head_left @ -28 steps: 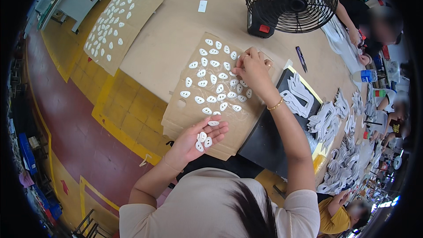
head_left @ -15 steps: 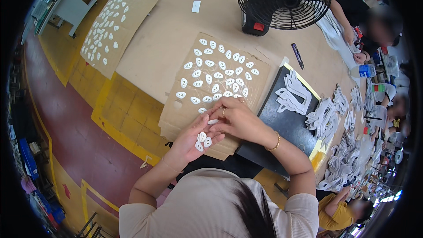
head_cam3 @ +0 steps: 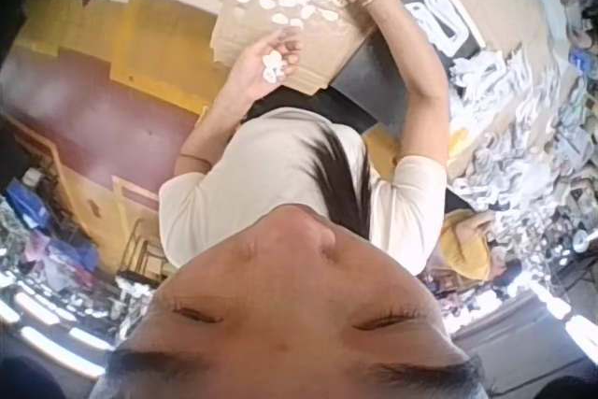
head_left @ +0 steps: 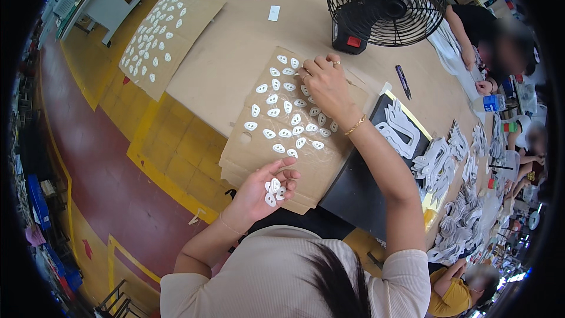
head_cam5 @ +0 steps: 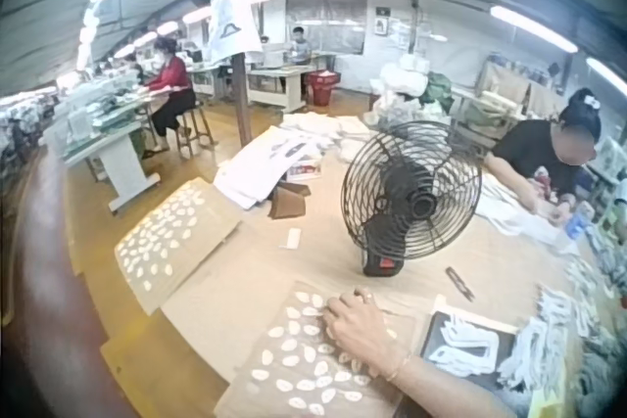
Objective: The person arranges small white cutouts on a cardboard sheet, then uses a squeeze bottle to apply glue over each cutout. The person handles the cutouts one at a time and systematically covers them with glue.
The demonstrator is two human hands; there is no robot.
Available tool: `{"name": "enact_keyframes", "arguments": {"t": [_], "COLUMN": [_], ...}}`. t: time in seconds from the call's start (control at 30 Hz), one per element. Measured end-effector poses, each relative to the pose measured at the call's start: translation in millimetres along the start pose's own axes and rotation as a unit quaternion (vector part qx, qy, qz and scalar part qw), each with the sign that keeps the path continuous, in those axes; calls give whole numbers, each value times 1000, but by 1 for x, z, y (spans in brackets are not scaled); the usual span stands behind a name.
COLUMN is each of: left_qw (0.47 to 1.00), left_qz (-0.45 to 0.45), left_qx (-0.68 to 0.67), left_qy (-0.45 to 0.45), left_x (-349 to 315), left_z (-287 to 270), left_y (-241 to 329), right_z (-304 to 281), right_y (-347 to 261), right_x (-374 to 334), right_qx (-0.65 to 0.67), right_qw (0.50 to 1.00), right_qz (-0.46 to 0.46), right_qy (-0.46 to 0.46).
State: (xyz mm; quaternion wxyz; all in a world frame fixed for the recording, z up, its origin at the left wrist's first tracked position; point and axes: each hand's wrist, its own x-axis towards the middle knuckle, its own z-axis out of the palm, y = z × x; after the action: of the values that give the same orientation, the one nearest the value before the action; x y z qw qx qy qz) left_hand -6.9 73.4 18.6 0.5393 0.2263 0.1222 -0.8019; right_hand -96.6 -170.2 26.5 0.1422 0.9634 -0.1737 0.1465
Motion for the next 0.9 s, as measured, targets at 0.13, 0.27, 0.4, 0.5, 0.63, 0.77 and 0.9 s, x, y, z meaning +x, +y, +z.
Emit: {"name": "enact_keyframes", "arguments": {"t": [0.13, 0.27, 0.4, 0.5, 0.63, 0.77, 0.9], "left_qw": [1000, 1000, 1000, 1000, 999, 999, 999], "left_qz": [-3, -8, -1, 0, 5, 5, 6], "left_qx": [-6, -14, -13, -21, -25, -25, -25], "left_qy": [-8, -11, -18, -17, -20, -32, -28], "left_x": [1, 2, 2, 1, 2, 5, 8], "left_z": [-3, 0, 1, 1, -3, -6, 1], "left_y": [2, 5, 6, 8, 7, 6, 6], "right_z": [3, 1, -2, 5, -1, -15, -19], "right_y": [-8, -5, 0, 1, -1, -4, -5], "right_x": [-5, -6, -3, -5, -10, -10, -11], "right_qx": [-32, -22, -23, -22, -22, 1, 163], "right_qw": [999, 999, 998, 998, 998, 997, 974], "right_qz": [-41, -42, -38, -54, -55, -2, 143], "right_qy": [-10, -7, 35, 13, -38, -80, -64]}}
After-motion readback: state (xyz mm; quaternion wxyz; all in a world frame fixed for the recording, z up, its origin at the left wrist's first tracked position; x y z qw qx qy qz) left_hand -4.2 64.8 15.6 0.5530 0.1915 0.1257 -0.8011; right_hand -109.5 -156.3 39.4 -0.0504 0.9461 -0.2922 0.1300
